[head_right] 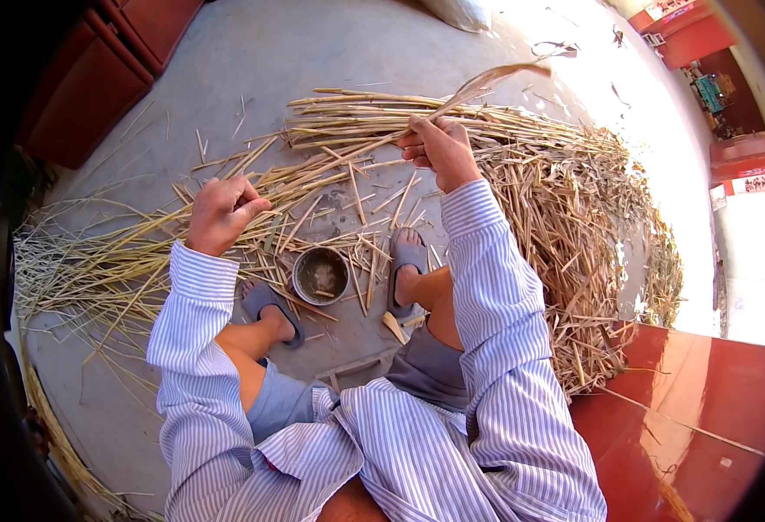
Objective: The person sits on the floor and repeatedly strips thin fibers from dried plant stalks by hand. The person separates the fibers and places them into a small metal bowl while discarding the remaining stalk pieces.
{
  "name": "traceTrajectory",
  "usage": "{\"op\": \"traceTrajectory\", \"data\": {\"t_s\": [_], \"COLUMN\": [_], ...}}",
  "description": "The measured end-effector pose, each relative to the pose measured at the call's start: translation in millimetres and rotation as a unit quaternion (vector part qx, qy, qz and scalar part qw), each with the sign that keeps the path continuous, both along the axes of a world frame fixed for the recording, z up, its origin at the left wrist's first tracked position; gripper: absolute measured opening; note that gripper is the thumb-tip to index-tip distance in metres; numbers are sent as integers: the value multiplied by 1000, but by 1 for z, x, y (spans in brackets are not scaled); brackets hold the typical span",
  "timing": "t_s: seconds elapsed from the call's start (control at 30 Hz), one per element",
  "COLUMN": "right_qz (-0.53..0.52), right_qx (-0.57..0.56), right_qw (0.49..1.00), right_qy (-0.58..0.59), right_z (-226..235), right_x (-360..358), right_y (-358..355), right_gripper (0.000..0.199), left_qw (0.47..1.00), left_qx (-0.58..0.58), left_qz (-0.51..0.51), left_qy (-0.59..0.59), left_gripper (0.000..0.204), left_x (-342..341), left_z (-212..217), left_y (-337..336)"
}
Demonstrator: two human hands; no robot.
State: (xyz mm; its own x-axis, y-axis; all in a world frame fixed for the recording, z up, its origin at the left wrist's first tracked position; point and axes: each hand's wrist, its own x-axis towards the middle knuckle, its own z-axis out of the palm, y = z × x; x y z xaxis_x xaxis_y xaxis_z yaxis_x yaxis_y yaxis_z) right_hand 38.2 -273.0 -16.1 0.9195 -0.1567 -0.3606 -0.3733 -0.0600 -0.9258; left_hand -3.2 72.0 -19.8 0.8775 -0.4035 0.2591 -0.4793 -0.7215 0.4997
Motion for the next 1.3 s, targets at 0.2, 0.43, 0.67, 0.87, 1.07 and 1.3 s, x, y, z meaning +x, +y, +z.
{"op": "traceTrajectory", "data": {"t_s": [0.2, 0.43, 0.67, 0.87, 1.07, 1.3], "right_qz": [64, 50, -353, -39, 394, 421], "right_qx": [-69, -133, 290, 228, -321, -520], "right_qw": [995, 989, 814, 973, 860, 743], "right_qy": [39, -51, -359, -21, 44, 22], "right_z": [15, 12, -2, -100, -284, -392], "right_x": [-11, -25, 1, -21, -98, -137], "right_y": [-1, 5, -102, 18, 171, 190], "right_gripper": [35, 37, 31, 17, 35, 34], "left_qw": [1000, 1000, 993, 985, 990, 980], "left_qx": [0, 9, -1, 30, 44, 101], "left_qz": [30, 20, 10, 4, 17, 22], "left_qy": [0, -3, -114, -167, -131, -172], "left_gripper": [25, 26, 28, 25, 24, 20], "left_x": [0, -1, 12, 13, 15, 7], "left_z": [-3, -5, -20, -16, 0, -18], "left_y": [6, -5, 19, 22, 20, 14]}}
